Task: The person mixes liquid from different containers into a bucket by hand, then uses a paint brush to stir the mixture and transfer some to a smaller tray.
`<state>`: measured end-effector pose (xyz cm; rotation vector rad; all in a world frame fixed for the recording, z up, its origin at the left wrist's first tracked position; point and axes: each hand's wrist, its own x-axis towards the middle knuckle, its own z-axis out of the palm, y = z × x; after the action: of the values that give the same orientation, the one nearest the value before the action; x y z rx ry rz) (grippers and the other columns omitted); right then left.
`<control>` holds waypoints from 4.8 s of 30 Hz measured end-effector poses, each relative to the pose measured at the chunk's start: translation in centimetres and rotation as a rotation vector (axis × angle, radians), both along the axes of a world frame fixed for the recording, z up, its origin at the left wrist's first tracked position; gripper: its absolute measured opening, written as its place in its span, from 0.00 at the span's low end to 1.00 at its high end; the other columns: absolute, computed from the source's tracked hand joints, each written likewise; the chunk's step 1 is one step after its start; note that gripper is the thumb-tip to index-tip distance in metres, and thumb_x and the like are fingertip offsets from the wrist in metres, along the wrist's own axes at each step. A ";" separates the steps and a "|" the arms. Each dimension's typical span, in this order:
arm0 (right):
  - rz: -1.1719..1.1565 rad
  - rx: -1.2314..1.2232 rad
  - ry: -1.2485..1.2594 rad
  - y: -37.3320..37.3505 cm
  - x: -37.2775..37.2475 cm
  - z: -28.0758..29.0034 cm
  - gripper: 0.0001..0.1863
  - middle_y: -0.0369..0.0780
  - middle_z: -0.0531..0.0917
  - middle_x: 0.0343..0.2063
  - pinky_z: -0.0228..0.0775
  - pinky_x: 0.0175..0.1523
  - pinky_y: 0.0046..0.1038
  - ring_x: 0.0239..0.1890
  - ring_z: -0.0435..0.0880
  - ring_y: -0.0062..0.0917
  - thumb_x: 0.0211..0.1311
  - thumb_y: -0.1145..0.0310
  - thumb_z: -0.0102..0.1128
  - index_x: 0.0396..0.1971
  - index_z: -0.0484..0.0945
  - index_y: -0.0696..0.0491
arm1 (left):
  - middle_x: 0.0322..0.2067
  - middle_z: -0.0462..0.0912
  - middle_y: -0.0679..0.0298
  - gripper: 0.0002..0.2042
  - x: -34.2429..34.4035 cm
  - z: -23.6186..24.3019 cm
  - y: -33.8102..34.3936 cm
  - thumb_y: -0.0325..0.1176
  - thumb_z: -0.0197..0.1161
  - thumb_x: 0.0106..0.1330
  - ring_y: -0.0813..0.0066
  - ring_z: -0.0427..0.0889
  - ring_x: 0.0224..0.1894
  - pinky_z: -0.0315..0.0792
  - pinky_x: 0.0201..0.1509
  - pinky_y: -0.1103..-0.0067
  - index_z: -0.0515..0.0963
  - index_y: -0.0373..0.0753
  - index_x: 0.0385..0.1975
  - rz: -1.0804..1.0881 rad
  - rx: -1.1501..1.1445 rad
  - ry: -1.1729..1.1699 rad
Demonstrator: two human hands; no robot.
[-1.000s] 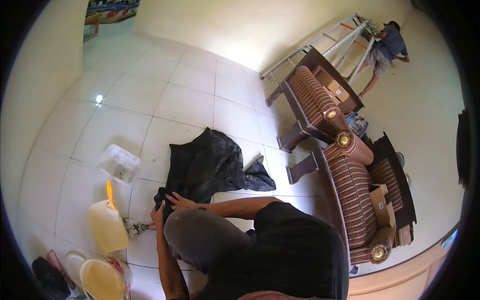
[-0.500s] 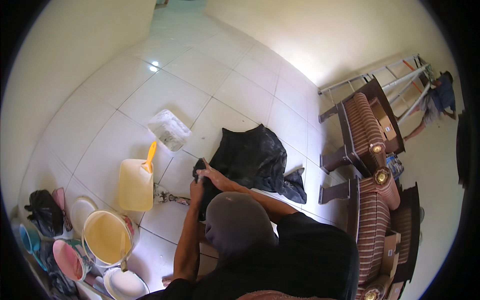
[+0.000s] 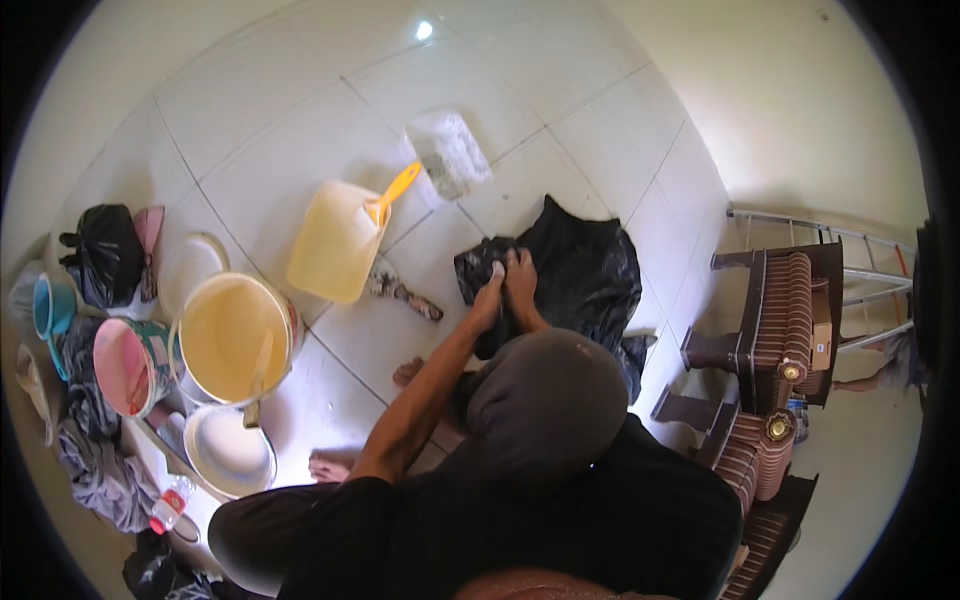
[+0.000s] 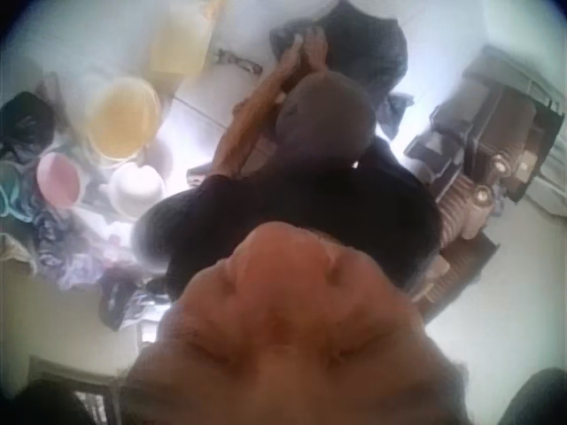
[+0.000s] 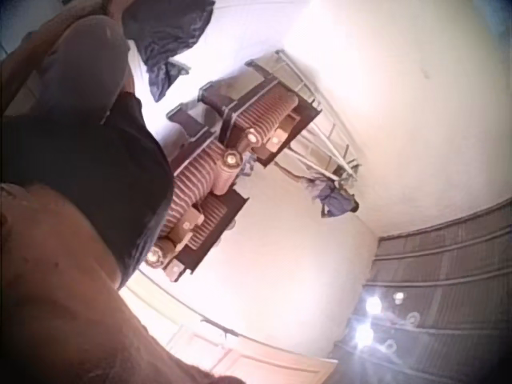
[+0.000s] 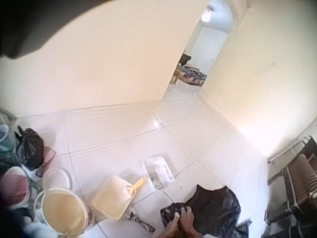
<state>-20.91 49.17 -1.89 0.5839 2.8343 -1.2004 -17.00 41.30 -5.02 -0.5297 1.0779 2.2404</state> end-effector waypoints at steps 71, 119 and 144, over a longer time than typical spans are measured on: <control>0.331 -0.763 -0.344 -18.2 -2.0 -0.3 0.21 0.44 0.77 0.37 0.71 0.41 0.30 0.36 0.76 0.27 0.53 0.64 0.53 0.44 0.68 0.63 | 0.57 0.69 0.42 0.31 -8.3 4.0 -32.0 0.49 0.23 0.73 0.46 0.66 0.62 0.56 0.68 0.61 0.63 0.31 0.60 -0.327 -1.332 0.132; 0.628 -0.835 0.169 -22.3 -4.9 4.1 0.26 0.48 0.75 0.52 0.62 0.60 0.33 0.55 0.72 0.36 0.66 0.58 0.51 0.58 0.66 0.58 | 0.60 0.68 0.54 0.35 -5.6 0.0 -32.5 0.62 0.31 0.69 0.58 0.68 0.60 0.65 0.62 0.65 0.64 0.38 0.62 0.433 -0.273 0.016; 0.520 -1.379 -0.223 -18.6 -8.5 13.7 0.31 0.41 0.74 0.52 0.66 0.57 0.29 0.53 0.74 0.25 0.69 0.45 0.44 0.61 0.64 0.55 | 0.55 0.74 0.59 0.30 -3.5 11.1 -29.3 0.55 0.42 0.71 0.69 0.74 0.55 0.72 0.54 0.70 0.63 0.37 0.62 0.299 -0.121 0.428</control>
<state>-29.44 30.58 11.80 -0.1090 1.2407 -2.1988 -20.54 12.02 6.08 -0.2770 1.4328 2.6396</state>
